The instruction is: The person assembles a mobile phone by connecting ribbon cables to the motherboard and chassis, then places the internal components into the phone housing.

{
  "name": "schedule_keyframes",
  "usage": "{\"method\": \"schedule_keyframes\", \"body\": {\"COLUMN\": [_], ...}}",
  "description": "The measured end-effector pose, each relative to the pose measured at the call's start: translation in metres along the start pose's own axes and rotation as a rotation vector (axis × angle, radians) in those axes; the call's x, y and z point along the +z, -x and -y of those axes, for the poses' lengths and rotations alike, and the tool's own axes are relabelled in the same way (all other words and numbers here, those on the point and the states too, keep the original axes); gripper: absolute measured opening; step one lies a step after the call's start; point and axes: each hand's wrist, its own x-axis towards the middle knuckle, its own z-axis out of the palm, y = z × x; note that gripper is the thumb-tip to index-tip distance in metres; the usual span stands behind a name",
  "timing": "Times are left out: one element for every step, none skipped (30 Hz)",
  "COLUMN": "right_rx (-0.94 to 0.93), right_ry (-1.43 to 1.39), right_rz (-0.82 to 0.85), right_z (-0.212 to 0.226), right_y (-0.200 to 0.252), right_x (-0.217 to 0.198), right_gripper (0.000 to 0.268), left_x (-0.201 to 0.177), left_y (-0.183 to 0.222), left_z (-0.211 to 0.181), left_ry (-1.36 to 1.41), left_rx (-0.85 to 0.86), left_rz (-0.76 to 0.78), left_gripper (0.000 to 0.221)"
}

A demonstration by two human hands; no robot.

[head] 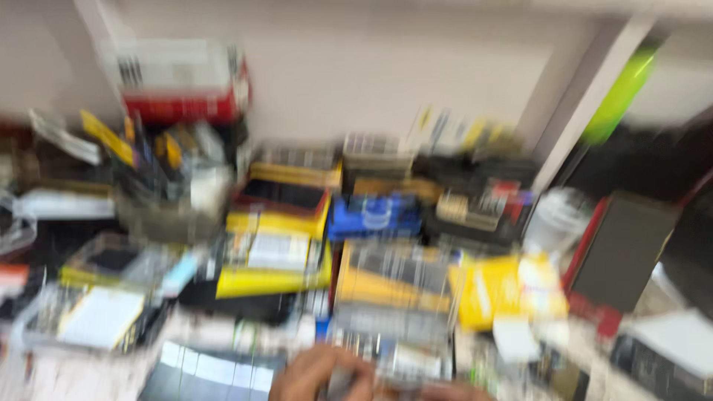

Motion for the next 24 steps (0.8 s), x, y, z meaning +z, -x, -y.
{"method": "schedule_keyframes", "body": {"right_rx": [0.033, 0.052, 0.055, 0.07, 0.061, 0.053, 0.028, 0.017, 0.007, -0.003, -0.017, -0.03, -0.042, -0.024, -0.007, 0.011, -0.008, -0.026, -0.044, -0.04, -0.036, -0.032, -0.036, -0.041], "right_ry": [0.01, -0.001, -0.006, -0.009, -0.038, -0.067, -0.098, -0.079, -0.061, -0.044, -0.038, -0.032, -0.026, -0.02, -0.014, -0.008, -0.009, -0.01, -0.011, -0.002, 0.007, 0.016, 0.023, 0.03], "right_rz": [0.024, 0.039, 0.052, 0.071, 0.092, 0.112, 0.109, 0.103, 0.1, 0.097, 0.096, 0.094, 0.094, 0.091, 0.088, 0.084, 0.08, 0.076, 0.072, 0.07, 0.068, 0.066, 0.062, 0.059], "right_z": [0.003, 0.007, 0.01, 0.016, 0.021, 0.027, 0.031, 0.035, 0.039, 0.042, 0.044, 0.045, 0.046, 0.046, 0.047, 0.047, 0.046, 0.046, 0.045, 0.045, 0.044, 0.044, 0.043, 0.042], "right_y": [0.015, 0.025, 0.031, 0.04, 0.039, 0.039, 0.035, 0.032, 0.03, 0.028, 0.027, 0.026, 0.026, 0.026, 0.026, 0.026, 0.026, 0.026, 0.026, 0.027, 0.027, 0.027, 0.027, 0.028], "right_x": [-0.01, -0.02, -0.027, -0.033, -0.035, -0.037, -0.035, -0.034, -0.033, -0.032, -0.031, -0.03, -0.029, -0.028, -0.027, -0.026, -0.025, -0.025, -0.025, -0.024, -0.024, -0.024, -0.024, -0.023], "right_gripper": [0.018, 0.018, 0.018, 0.018, 0.017, 0.017, 0.016, 0.017, 0.017, 0.018, 0.018, 0.018, 0.019, 0.018, 0.018, 0.018, 0.018, 0.017, 0.017, 0.016, 0.016, 0.016, 0.017, 0.017], "left_x": [-0.006, -0.014, -0.019, -0.024, -0.026, -0.029, -0.029, -0.031, -0.032, -0.033, -0.033, -0.033, -0.034, -0.034, -0.034, -0.034, -0.033, -0.033, -0.033, -0.032, -0.032, -0.032, -0.031, -0.031], "left_y": [0.014, 0.026, 0.027, 0.031, 0.026, 0.023, 0.016, 0.011, 0.009, 0.008, 0.007, 0.006, 0.006, 0.007, 0.007, 0.007, 0.008, 0.008, 0.009, 0.009, 0.009, 0.01, 0.009, 0.009], "left_z": [-0.013, -0.026, -0.035, -0.045, -0.053, -0.062, -0.068, -0.073, -0.077, -0.08, -0.081, -0.081, -0.081, -0.081, -0.08, -0.079, -0.079, -0.078, -0.078, -0.077, -0.077, -0.076, -0.076, -0.076], "left_ry": [0.017, 0.043, 0.077, 0.114, 0.142, 0.171, 0.204, 0.207, 0.207, 0.207, 0.213, 0.218, 0.224, 0.218, 0.213, 0.207, 0.206, 0.205, 0.204, 0.199, 0.194, 0.189, 0.185, 0.181], "left_rx": [-0.003, -0.026, -0.036, -0.048, -0.071, -0.094, -0.088, -0.085, -0.084, -0.083, -0.085, -0.086, -0.089, -0.093, -0.095, -0.097, -0.099, -0.102, -0.105, -0.12, -0.135, -0.15, -0.135, -0.12], "left_rz": [0.011, 0.036, 0.062, 0.085, 0.101, 0.116, 0.131, 0.136, 0.14, 0.143, 0.143, 0.143, 0.144, 0.146, 0.148, 0.151, 0.151, 0.151, 0.152, 0.154, 0.156, 0.158, 0.153, 0.149], "left_gripper": [0.009, 0.009, 0.01, 0.011, 0.011, 0.01, 0.01, 0.01, 0.01, 0.01, 0.01, 0.01, 0.01, 0.01, 0.01, 0.01, 0.01, 0.011, 0.011, 0.011, 0.011, 0.01, 0.01, 0.01]}}
